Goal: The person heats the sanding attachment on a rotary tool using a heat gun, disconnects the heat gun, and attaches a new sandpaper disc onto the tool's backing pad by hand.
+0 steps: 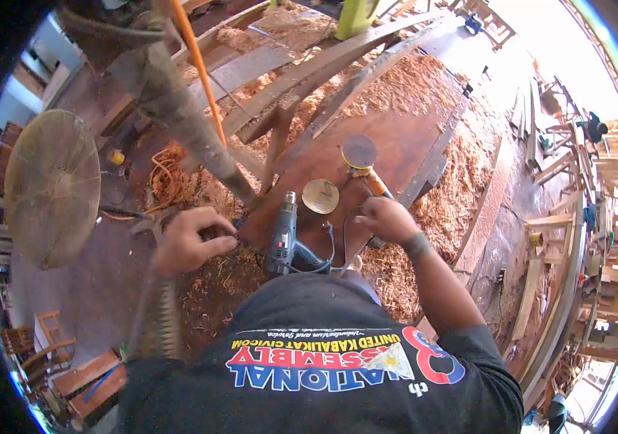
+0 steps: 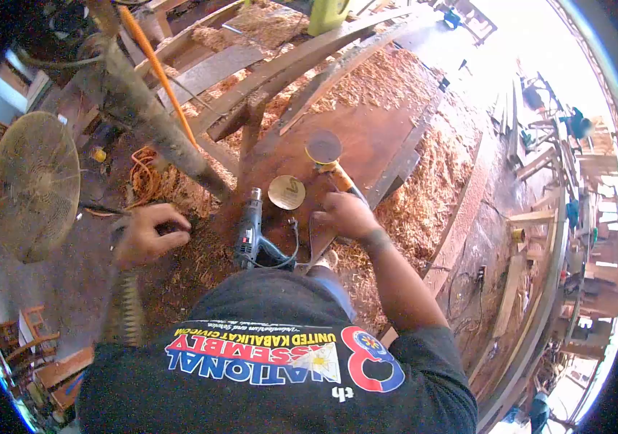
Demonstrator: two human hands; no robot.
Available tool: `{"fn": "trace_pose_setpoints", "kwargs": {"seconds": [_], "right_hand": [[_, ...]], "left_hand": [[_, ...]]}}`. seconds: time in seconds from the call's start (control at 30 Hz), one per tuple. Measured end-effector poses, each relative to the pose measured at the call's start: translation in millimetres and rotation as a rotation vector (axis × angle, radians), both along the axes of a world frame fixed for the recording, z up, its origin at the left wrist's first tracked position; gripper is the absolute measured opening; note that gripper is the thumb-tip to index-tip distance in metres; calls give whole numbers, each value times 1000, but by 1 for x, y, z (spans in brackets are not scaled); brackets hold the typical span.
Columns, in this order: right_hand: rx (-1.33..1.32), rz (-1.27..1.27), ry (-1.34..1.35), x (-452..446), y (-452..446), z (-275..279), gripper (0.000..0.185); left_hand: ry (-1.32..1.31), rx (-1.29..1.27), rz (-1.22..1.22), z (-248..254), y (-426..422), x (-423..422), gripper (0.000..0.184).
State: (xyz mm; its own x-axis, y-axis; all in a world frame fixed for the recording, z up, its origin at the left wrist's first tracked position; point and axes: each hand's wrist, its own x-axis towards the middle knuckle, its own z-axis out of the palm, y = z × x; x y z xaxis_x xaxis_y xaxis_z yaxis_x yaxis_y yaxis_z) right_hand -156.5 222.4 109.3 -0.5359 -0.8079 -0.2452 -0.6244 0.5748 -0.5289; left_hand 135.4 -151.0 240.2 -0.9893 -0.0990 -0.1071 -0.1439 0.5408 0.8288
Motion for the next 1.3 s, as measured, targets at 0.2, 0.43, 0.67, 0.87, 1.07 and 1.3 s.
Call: {"fn": "trace_pose_setpoints", "kwargs": {"seconds": [0.2,0.43,0.67,0.87,1.07,1.3], "right_hand": [[123,101,239,10,-108,-53,115],[254,59,203,11,-133,-96,134],[79,-24,145,15,-120,-79,130],[-456,77,-40,46,-106,-2,121],[-377,287,-127,88,-80,91,118],[-327,250,-20,88,-42,104,127]], "left_hand": [[-158,554,72,-165,72,-45,26],[-279,596,102,-140,85,-12,26],[-333,927,343,-161,71,19,21],[-173,1343,531,-192,86,-19,62],[-184,1567,159,-160,119,-59,103],[-184,1712,54,-160,153,-63,103]]}}
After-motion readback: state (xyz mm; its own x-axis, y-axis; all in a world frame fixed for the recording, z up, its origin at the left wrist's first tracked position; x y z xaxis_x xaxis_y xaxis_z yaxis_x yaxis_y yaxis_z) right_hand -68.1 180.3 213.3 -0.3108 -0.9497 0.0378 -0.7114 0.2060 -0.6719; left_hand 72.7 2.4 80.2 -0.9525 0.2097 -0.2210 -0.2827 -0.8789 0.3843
